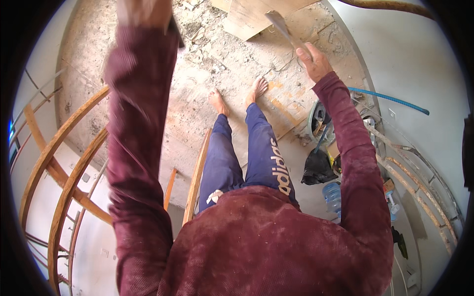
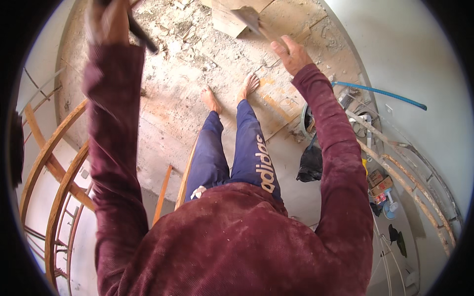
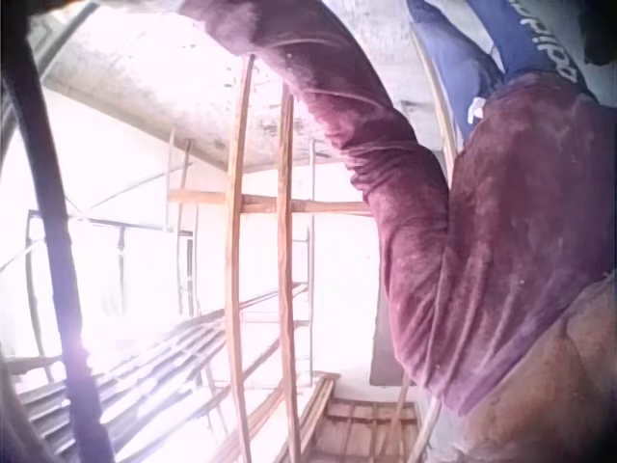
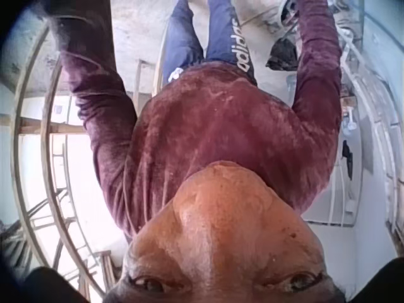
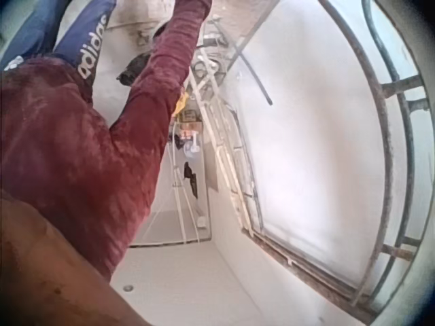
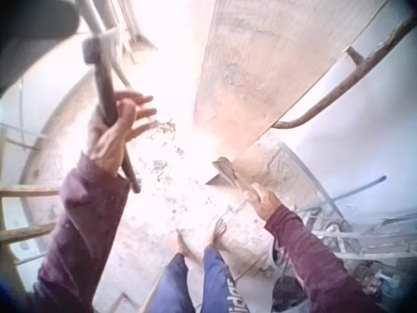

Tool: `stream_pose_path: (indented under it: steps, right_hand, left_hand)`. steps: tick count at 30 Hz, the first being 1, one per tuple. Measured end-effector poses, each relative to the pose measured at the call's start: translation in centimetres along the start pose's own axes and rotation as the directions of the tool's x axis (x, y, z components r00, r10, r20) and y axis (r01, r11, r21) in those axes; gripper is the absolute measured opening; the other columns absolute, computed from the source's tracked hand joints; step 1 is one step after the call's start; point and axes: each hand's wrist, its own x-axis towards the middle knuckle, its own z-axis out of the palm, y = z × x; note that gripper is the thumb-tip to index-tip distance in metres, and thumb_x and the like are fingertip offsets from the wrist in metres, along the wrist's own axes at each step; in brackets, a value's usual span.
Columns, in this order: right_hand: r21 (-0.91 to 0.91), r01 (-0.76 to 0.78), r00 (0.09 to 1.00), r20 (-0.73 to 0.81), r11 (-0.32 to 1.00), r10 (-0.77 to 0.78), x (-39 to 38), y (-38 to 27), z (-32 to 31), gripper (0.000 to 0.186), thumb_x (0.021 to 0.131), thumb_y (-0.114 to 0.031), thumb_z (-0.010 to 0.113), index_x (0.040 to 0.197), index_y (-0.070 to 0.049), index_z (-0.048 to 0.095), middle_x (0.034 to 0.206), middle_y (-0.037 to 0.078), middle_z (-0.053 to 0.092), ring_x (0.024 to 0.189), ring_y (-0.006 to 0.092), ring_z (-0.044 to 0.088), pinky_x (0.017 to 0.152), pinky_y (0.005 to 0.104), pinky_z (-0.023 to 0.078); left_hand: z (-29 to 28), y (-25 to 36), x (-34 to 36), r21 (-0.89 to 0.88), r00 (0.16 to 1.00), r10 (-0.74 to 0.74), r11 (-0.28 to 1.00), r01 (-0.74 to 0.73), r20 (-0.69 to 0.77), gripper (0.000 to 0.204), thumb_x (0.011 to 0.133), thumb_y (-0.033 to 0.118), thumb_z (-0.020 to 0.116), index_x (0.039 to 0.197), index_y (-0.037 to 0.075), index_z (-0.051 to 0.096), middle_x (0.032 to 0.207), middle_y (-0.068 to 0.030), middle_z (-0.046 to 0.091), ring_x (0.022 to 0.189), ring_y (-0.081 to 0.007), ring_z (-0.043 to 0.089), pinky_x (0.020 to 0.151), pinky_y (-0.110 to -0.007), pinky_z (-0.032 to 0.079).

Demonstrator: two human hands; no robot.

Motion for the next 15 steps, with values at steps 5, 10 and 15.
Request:
stream_pose_path:
  steps: [5,10,15]
  right_hand:
    - [-0.209,-0.258,0.935,0.193,0.943,0.298,2.1,1.3,1.9,0.071,0.088,-0.061,0.046,0.128,-0.002,0.047,0.091,0.019,0.066,0.077,0.0302,0.066,0.074,0.0429,0.054]
    - [-0.47,0.056,0.998,0.008,0.881,-0.06,-1.4,1.5,5.7,0.044,0.09,-0.049,0.051,0.113,-0.011,0.05,0.077,0.025,0.064,0.07,0.0422,0.064,0.059,0.0488,0.05]
    - [-0.621,-0.114,0.988,-0.154,0.776,0.022,-2.4,-2.8,3.1,0.044,0.09,-0.048,0.053,0.107,-0.008,0.047,0.07,0.019,0.064,0.063,0.0366,0.065,0.057,0.0473,0.051]
  left_hand:
    - [-4.0,-12.5,-13.8,-0.194,0.899,-0.437,0.883,0.427,-0.012,0.027,0.092,0.025,0.058,0.102,0.0,0.059,0.1,-0.0171,0.065,0.086,-0.0216,0.065,0.077,-0.034,0.057]
    - [-6.3,-19.6,-28.0,-0.241,0.638,-0.769,0.612,0.753,0.04,0.022,0.094,0.021,0.056,0.101,0.001,0.053,0.098,-0.0153,0.064,0.081,-0.0225,0.065,0.071,-0.036,0.058]
    - [-8.5,-22.8,-36.1,-0.174,0.45,-0.879,0.423,0.889,0.161,0.025,0.093,0.022,0.056,0.103,-0.001,0.052,0.096,-0.0155,0.065,0.08,-0.0208,0.066,0.068,-0.034,0.057]
